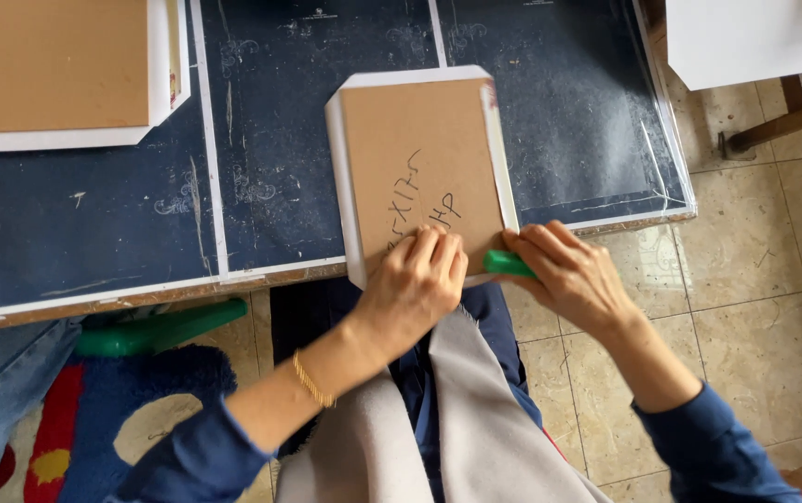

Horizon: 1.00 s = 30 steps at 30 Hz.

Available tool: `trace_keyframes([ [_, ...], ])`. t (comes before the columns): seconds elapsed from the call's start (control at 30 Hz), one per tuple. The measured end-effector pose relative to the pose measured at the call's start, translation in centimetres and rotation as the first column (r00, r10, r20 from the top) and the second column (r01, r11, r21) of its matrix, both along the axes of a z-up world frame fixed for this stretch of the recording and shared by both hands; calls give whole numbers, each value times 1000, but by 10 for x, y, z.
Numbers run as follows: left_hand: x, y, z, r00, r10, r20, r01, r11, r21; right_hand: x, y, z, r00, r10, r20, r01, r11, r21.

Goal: The person applies glue to the edges of rectangular cardboard pieces using a green glue stick. They repeatedly pick up a cardboard piece, apply the adhesive to the perimeter, and place it onto a stack of decorated papers on a dark table.

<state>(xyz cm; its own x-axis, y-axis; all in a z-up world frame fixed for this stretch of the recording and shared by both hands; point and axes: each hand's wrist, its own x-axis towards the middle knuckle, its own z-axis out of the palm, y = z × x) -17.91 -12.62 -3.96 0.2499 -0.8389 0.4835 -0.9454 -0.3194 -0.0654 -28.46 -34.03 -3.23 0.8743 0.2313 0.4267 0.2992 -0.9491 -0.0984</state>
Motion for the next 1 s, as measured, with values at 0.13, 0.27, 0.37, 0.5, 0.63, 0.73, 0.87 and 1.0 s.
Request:
trace_keyframes([
  [0.13,27,-20,-11,985,-152,-77,148,987,-59,27,-26,6,985,94,-146,-79,991,104],
  [0.27,51,-25,-7,842,-170,-511,226,973,50,47,-34,22,898,74,-433,34,971,236],
  [0.37,70,-31,-2,914,-267,-304,273,962,-24,57,-41,17,861,-3,-508,151,956,251],
  [0.5,78,-41,-3,795,-72,-602,179,976,121,66,-67,17,914,-95,-395,180,966,184],
  [0.63,99,-72,-17,818,113,-565,-4,982,190,57,-62,15,912,-344,-224,394,886,245],
  [0.73,102,-76,-27,850,97,-518,-52,994,101,48,-25,2,966,-248,-77,257,955,150],
  [0.87,96,-47,-8,797,-9,-604,113,984,135,66,-35,-10,922,-371,-109,381,919,97],
  [1.0,88,-22,-24,820,-45,-571,98,993,62,54,9,-1,901,-421,-106,426,904,26],
])
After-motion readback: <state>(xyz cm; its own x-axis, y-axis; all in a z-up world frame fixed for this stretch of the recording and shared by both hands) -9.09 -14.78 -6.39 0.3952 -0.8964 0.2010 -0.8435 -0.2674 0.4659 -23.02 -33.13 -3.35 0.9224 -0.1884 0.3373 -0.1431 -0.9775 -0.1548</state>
